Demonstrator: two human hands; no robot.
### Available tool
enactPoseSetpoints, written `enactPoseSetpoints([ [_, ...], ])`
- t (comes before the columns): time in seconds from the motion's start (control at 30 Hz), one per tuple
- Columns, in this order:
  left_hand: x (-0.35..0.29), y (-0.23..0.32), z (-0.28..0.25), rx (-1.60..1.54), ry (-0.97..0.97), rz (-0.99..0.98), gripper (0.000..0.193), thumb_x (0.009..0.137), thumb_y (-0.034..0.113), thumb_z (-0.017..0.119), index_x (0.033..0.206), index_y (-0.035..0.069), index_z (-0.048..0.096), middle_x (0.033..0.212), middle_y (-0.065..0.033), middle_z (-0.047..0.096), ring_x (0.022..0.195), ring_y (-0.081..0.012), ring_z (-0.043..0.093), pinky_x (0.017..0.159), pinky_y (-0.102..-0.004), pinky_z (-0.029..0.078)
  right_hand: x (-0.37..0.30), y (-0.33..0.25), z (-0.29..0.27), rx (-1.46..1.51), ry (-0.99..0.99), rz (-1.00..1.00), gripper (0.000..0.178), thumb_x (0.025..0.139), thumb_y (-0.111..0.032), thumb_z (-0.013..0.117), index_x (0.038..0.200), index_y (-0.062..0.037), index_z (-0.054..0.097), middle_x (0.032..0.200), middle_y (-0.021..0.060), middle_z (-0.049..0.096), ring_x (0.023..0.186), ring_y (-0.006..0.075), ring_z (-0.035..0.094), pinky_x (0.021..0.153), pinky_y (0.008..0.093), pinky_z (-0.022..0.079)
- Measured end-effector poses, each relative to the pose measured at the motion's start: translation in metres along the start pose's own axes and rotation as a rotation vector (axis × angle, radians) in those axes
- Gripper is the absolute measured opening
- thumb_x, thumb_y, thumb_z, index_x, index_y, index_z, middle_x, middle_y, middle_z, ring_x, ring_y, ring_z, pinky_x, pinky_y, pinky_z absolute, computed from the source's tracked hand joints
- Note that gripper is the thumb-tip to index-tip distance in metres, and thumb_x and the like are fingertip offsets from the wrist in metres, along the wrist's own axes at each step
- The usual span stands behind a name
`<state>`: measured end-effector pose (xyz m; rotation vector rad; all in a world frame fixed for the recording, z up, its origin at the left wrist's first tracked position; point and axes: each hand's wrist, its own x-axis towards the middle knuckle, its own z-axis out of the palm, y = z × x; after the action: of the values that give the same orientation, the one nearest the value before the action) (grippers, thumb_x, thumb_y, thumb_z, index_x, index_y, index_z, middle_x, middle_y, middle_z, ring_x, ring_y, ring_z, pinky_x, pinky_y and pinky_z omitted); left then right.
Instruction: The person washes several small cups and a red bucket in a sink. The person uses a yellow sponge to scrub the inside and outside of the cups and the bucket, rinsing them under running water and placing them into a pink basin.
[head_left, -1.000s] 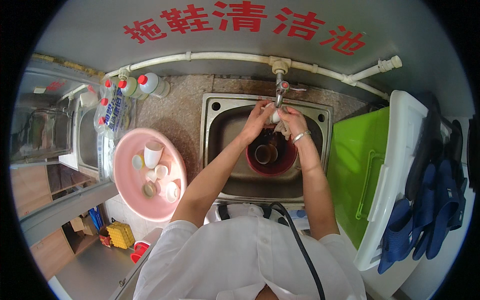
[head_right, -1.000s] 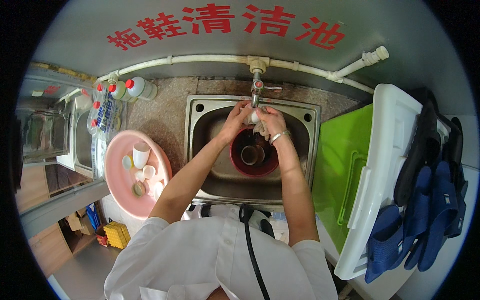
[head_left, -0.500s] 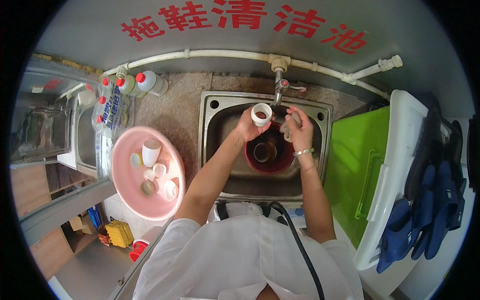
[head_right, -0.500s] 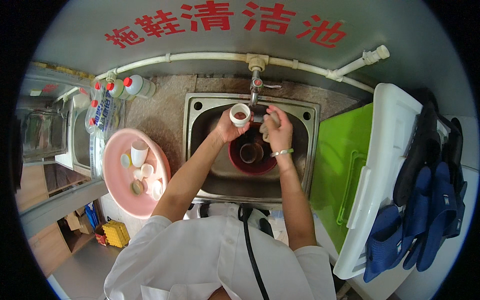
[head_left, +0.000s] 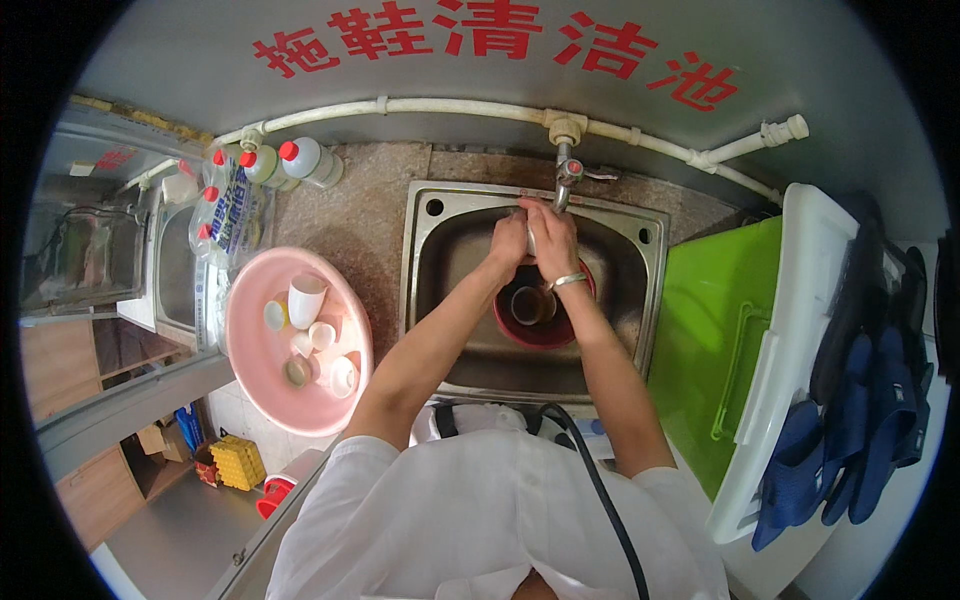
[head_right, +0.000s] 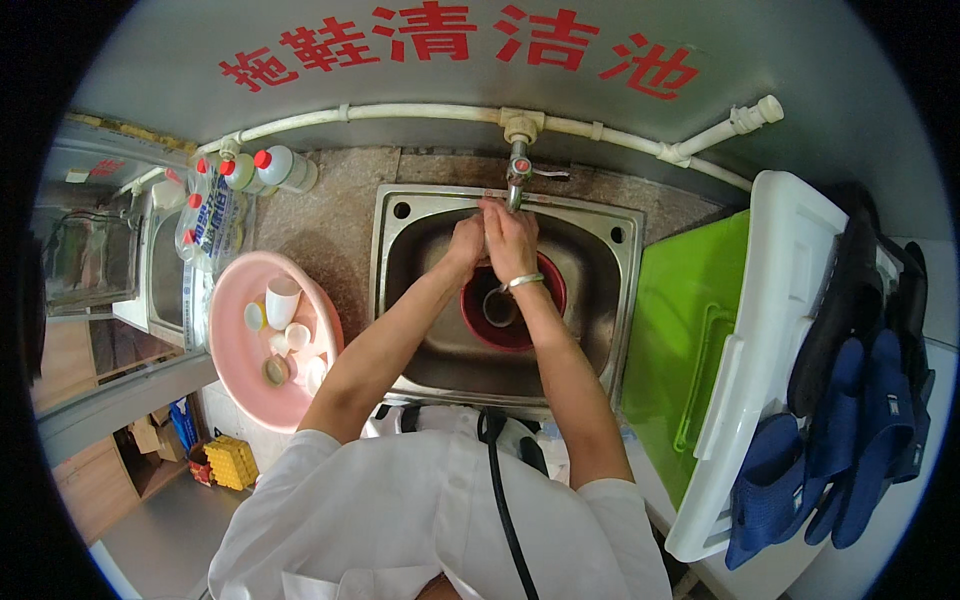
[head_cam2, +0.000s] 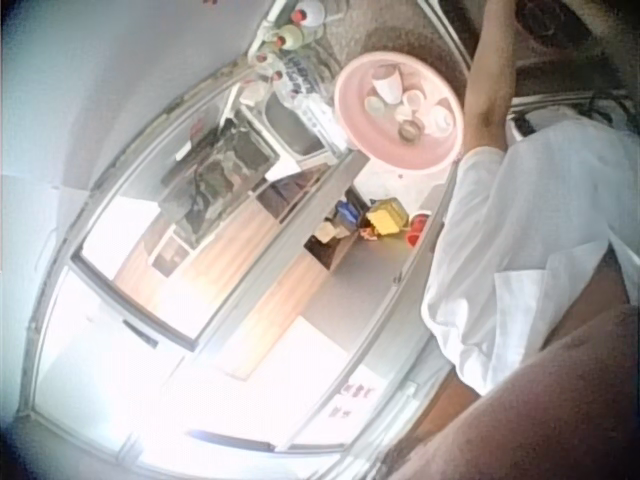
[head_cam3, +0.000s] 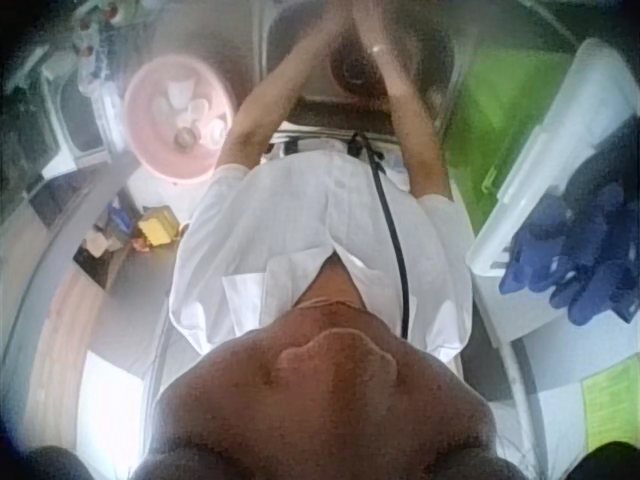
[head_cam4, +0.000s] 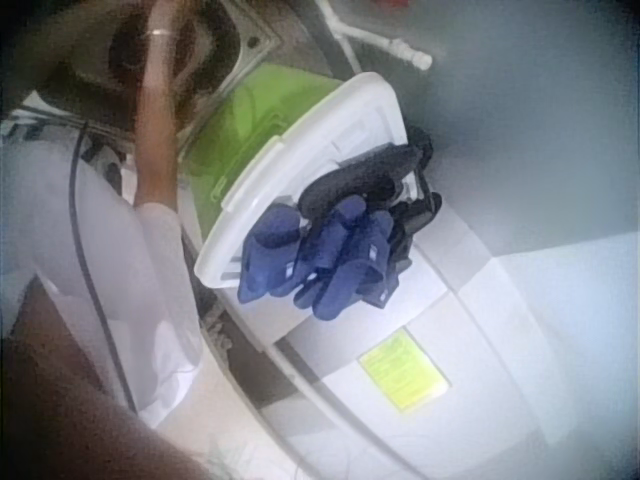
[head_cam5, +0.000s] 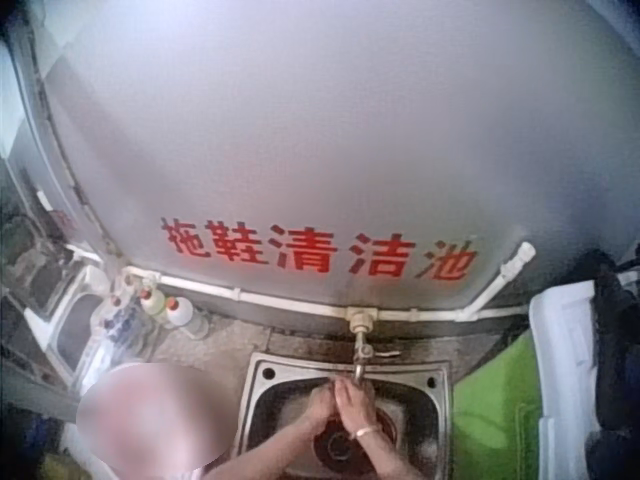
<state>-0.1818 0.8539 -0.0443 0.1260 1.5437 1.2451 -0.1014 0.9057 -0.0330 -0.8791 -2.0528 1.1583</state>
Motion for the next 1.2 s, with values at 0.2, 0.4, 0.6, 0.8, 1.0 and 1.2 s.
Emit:
enactPoseSetpoints([
  [0.2,-0.006,0.004,0.009,0.475,0.252,0.555,0.04,0.091,0.026,0.032,0.088,-0.003,0.059,0.085,-0.0266,0.059,0.081,-0.0422,0.056,0.073,-0.0449,0.043,-0.002,0.022,0.018,0.589,0.207,0.657,0.032,0.089,-0.023,0.041,0.101,-0.0003,0.061,0.089,0.0068,0.063,0.075,0.017,0.058,0.066,0.0302,0.045],
  [0.4,0.008,-0.008,-0.007,0.687,0.309,0.638,0.038,0.092,0.025,0.033,0.087,-0.003,0.058,0.082,-0.022,0.061,0.077,-0.0373,0.059,0.073,-0.042,0.044,-0.013,-0.009,0.021,0.239,0.227,0.28,0.028,0.092,-0.018,0.042,0.106,0.0005,0.058,0.092,0.0107,0.063,0.08,0.0178,0.059,0.071,0.0297,0.046],
  [0.6,-0.005,-0.002,0.003,0.268,0.129,0.546,0.037,0.091,0.023,0.034,0.088,-0.004,0.06,0.086,-0.0169,0.063,0.075,-0.0275,0.06,0.071,-0.0372,0.045,0.009,0.023,0.006,0.818,0.163,0.801,0.023,0.091,-0.016,0.045,0.091,-0.0021,0.062,0.079,0.0072,0.063,0.064,0.0163,0.06,0.057,0.0273,0.048],
  [0.8,-0.005,-0.012,0.007,-0.644,0.021,-0.093,0.028,0.091,0.025,0.036,0.095,0.006,0.057,0.082,-0.0061,0.061,0.066,-0.0173,0.056,0.06,-0.0319,0.046,-0.03,-0.027,-0.002,0.194,0.176,0.27,0.03,0.09,-0.019,0.049,0.112,-0.0008,0.055,0.106,0.0114,0.062,0.092,0.0194,0.059,0.079,0.032,0.045],
  [1.0,0.015,-0.004,-0.012,-0.718,-0.374,-0.196,0.032,0.093,0.027,0.027,0.101,0.005,0.05,0.086,-0.0087,0.058,0.071,-0.0243,0.058,0.043,-0.0258,0.04,-0.053,0.036,-0.046,0.985,0.43,0.504,0.028,0.093,-0.019,0.046,0.11,0.0018,0.053,0.111,0.0125,0.058,0.095,0.0203,0.057,0.084,0.035,0.047],
  [1.2,0.005,0.006,0.014,-0.37,-0.14,-0.137,0.028,0.092,0.028,0.033,0.094,0.007,0.052,0.081,-0.0088,0.059,0.065,-0.0211,0.057,0.044,-0.0265,0.04,-0.027,0.003,-0.008,0.123,0.216,0.145,0.029,0.092,-0.019,0.043,0.111,0.0011,0.052,0.108,0.0152,0.058,0.101,0.0309,0.054,0.09,0.0338,0.04],
])
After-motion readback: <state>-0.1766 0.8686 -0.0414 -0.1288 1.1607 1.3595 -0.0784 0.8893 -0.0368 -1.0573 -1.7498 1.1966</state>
